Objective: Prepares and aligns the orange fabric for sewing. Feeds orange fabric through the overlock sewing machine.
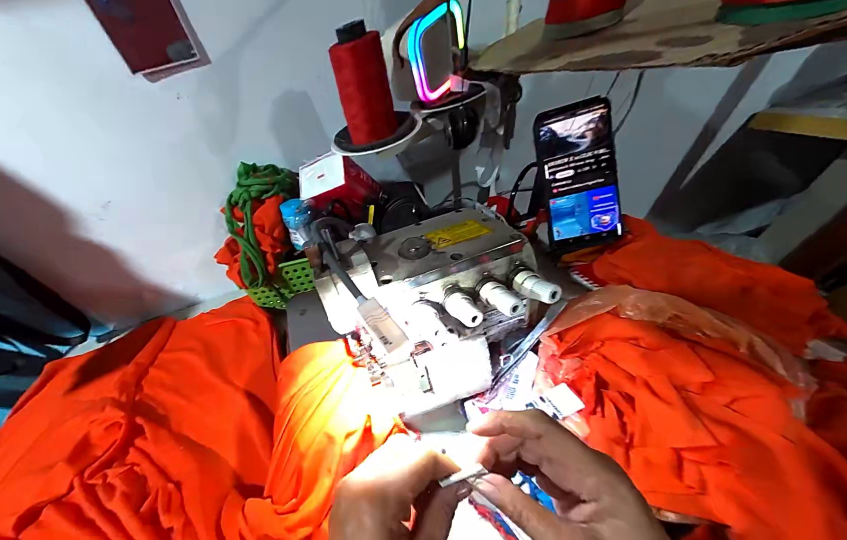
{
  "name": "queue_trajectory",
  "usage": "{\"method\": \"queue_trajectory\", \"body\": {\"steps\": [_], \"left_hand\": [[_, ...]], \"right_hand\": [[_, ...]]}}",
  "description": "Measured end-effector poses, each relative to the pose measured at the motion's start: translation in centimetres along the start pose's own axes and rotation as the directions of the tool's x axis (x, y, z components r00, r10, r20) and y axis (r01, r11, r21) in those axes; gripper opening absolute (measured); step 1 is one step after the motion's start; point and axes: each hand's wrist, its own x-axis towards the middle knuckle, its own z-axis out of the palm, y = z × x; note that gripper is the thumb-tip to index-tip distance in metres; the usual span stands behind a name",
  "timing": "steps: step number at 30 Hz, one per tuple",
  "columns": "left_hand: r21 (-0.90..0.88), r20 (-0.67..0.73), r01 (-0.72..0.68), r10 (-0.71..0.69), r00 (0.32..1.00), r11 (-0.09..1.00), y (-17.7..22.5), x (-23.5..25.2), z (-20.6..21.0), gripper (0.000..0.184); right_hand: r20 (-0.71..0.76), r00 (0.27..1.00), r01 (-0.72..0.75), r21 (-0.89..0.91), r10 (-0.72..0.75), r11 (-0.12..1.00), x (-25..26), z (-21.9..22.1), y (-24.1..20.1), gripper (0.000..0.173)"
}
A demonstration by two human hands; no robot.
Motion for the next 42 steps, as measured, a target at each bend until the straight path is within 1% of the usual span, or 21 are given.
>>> {"method": "queue_trajectory", "body": {"steps": [1,2,4,6,8,10,11,13,14,15,16,17,19,20,24,26,29,33,35,39,42], "left_hand": [[-0.18,-0.028,0.051,-0.057,0.998,0.982,-0.4,-0.3,-0.3,0.006],[-0.335,-0.062,0.093,-0.121,0.991,0.938,-0.7,-0.6,-0.4,0.003],[-0.54,-0.118,0.146,-0.246,0.962,0.829,-1.1,-1.1,-0.3,0.013],[-0.644,-0.158,0.159,-0.333,0.929,0.748,-1.4,-1.8,0.3,0.018],[-0.674,-0.195,0.152,-0.374,0.907,0.722,-1.4,-2.3,0.7,0.018],[-0.644,-0.201,0.155,-0.361,0.91,0.749,-1.5,-2.4,0.3,0.016],[-0.624,-0.176,0.162,-0.339,0.924,0.765,-1.7,-2.4,-0.2,0.015],[-0.565,-0.062,0.186,-0.266,0.962,0.804,-2.0,-2.2,-2.0,0.022],[-0.532,-0.001,0.205,-0.242,0.97,0.822,-2.2,-1.9,-2.9,0.03],[-0.501,0.044,0.219,-0.228,0.973,0.837,-2.3,-1.7,-3.6,0.033],[-0.464,0.074,0.228,-0.219,0.973,0.856,-2.3,-1.4,-4.2,0.029],[-0.427,0.082,0.234,-0.22,0.972,0.873,-2.2,-1.1,-4.6,0.02],[-0.385,0.067,0.238,-0.231,0.971,0.891,-1.9,-0.9,-4.7,0.009],[-0.398,0.059,0.244,-0.241,0.969,0.884,-1.8,-0.9,-4.6,0.007],[-0.465,0.035,0.262,-0.278,0.96,0.846,-1.8,-1.6,-4.4,0.012],[-0.422,0.047,0.246,-0.25,0.967,0.873,-1.8,-1.8,-4.7,0.013],[-0.294,0.062,0.172,-0.161,0.985,0.94,-2.2,-1.8,-5.3,0.018],[-0.19,0.028,0.135,-0.132,0.991,0.972,-2.3,-1.8,-5.3,0.016],[-0.169,0.019,0.128,-0.127,0.992,0.977,-2.4,-1.8,-5.2,0.015],[-0.178,0.012,0.123,-0.123,0.992,0.976,-2.3,-1.8,-4.9,0.013],[-0.185,0.019,0.117,-0.115,0.993,0.976,-2.3,-1.7,-4.7,0.012]], "right_hand": [[-0.01,0.998,-0.053,0.083,0.054,0.995,-0.1,0.4,0.0,0.029],[-0.003,0.994,-0.109,0.168,0.111,0.98,-0.2,0.8,0.0,0.033],[0.014,0.981,-0.19,0.316,0.196,0.929,-0.2,2.2,-0.1,0.035],[-0.048,0.968,-0.212,0.375,0.248,0.902,-0.1,4.0,-0.3,0.029],[-0.128,0.954,-0.215,0.347,0.273,0.913,0.3,5.2,-0.4,0.026],[-0.14,0.956,-0.205,0.307,0.257,0.929,0.8,5.6,-0.4,0.028],[-0.128,0.963,-0.193,0.283,0.236,0.94,0.9,5.6,-0.3,0.029],[-0.058,0.983,-0.159,0.232,0.176,0.96,1.1,5.3,-0.1,0.028],[-0.017,0.989,-0.139,0.199,0.146,0.97,1.2,5.1,0.1,0.027],[0.017,0.993,-0.121,0.161,0.119,0.979,1.2,4.9,0.3,0.026],[0.049,0.994,-0.108,0.133,0.102,0.985,1.2,4.8,0.3,0.025],[0.066,0.993,-0.1,0.115,0.093,0.988,1.2,4.8,0.3,0.026],[0.056,0.995,-0.094,0.109,0.088,0.99,1.3,4.9,0.2,0.027],[0.041,0.995,-0.1,0.125,0.096,0.987,1.3,5.1,0.2,0.028],[0.003,0.988,-0.153,0.212,0.156,0.965,0.9,5.7,0.5,0.029],[-0.016,0.986,-0.159,0.224,0.166,0.962,0.7,6.0,0.4,0.029],[-0.03,0.991,-0.122,0.196,0.13,0.973,0.6,6.0,0.5,0.03],[-0.019,0.993,-0.109,0.196,0.115,0.974,0.3,5.9,0.5,0.03],[0.007,0.991,-0.129,0.203,0.13,0.971,0.2,5.6,0.2,0.03],[-0.021,0.996,-0.08,0.2,0.086,0.977,0.0,5.7,0.7,0.028],[-0.016,0.997,-0.075,0.197,0.08,0.977,-0.1,5.5,0.8,0.028]]}}
